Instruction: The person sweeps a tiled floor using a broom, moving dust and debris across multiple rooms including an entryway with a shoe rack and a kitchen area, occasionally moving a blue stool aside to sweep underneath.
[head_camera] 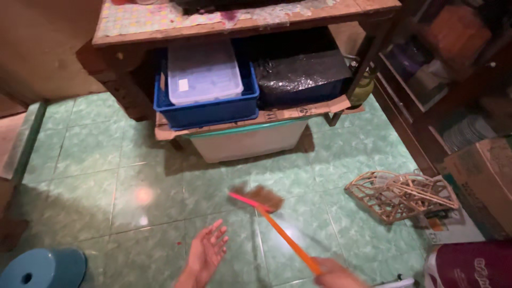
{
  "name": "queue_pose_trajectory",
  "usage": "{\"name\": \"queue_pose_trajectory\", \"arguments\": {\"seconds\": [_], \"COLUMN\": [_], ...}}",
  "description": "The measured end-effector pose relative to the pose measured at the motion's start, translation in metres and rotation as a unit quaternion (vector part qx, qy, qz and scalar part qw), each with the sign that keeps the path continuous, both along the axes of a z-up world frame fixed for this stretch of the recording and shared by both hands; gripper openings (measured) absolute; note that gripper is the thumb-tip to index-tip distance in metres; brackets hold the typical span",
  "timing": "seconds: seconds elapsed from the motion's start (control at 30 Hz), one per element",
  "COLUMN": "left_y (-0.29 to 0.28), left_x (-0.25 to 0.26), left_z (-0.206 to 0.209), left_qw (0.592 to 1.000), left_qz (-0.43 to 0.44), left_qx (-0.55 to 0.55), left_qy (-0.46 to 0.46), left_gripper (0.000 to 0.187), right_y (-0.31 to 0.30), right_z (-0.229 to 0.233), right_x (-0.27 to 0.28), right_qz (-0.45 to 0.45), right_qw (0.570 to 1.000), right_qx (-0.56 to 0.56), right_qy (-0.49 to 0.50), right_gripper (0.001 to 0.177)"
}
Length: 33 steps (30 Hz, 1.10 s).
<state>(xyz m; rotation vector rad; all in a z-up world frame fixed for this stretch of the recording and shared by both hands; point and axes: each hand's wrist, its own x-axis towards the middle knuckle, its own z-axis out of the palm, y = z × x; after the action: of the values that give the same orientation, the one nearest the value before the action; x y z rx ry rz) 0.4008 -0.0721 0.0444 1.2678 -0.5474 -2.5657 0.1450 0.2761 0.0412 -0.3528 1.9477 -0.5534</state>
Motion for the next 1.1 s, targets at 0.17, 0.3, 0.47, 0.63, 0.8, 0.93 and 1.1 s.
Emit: {"name": "queue_pose_trajectory", "arguments": {"seconds": [0.17,0.3,0.47,0.63,0.8,0.93,1.1], "left_y": [-0.02,-0.022,-0.006,0.009,0.039,0.072,0.092], "left_x": [0.046,0.087,0.135,0.174,0.202,0.224,0.247], "left_z": [0.022,0.041,0.047,0.033,0.005,0.005,0.001], "left_qw": [0.999,0.999,0.997,0.997,0.996,0.995,0.99], "left_qz": [0.025,0.039,0.055,0.07,0.083,0.094,0.134], "left_qx": [-0.025,-0.036,-0.054,-0.036,-0.006,0.007,-0.014], "left_qy": [0.015,0.011,0.001,-0.011,0.016,-0.028,-0.032], "left_gripper": [0.054,0.054,0.052,0.051,0.052,0.051,0.047], "right_y": [0.016,-0.027,-0.11,-0.08,0.008,0.071,0.084], "right_z": [0.151,0.152,0.017,-0.065,-0.034,0.079,0.18], "right_x": [-0.028,-0.034,-0.004,0.098,0.156,0.081,0.03], "right_qz": [-0.166,-0.068,0.018,0.075,0.177,0.236,-0.073], "right_qw": [0.969,0.995,0.98,0.985,0.974,0.957,0.982], "right_qx": [-0.045,-0.059,-0.02,0.031,0.056,-0.164,0.015], "right_qy": [-0.176,-0.048,0.198,0.155,0.127,-0.034,-0.176], "right_gripper": [0.062,0.053,0.025,0.019,0.041,0.045,0.044]}}
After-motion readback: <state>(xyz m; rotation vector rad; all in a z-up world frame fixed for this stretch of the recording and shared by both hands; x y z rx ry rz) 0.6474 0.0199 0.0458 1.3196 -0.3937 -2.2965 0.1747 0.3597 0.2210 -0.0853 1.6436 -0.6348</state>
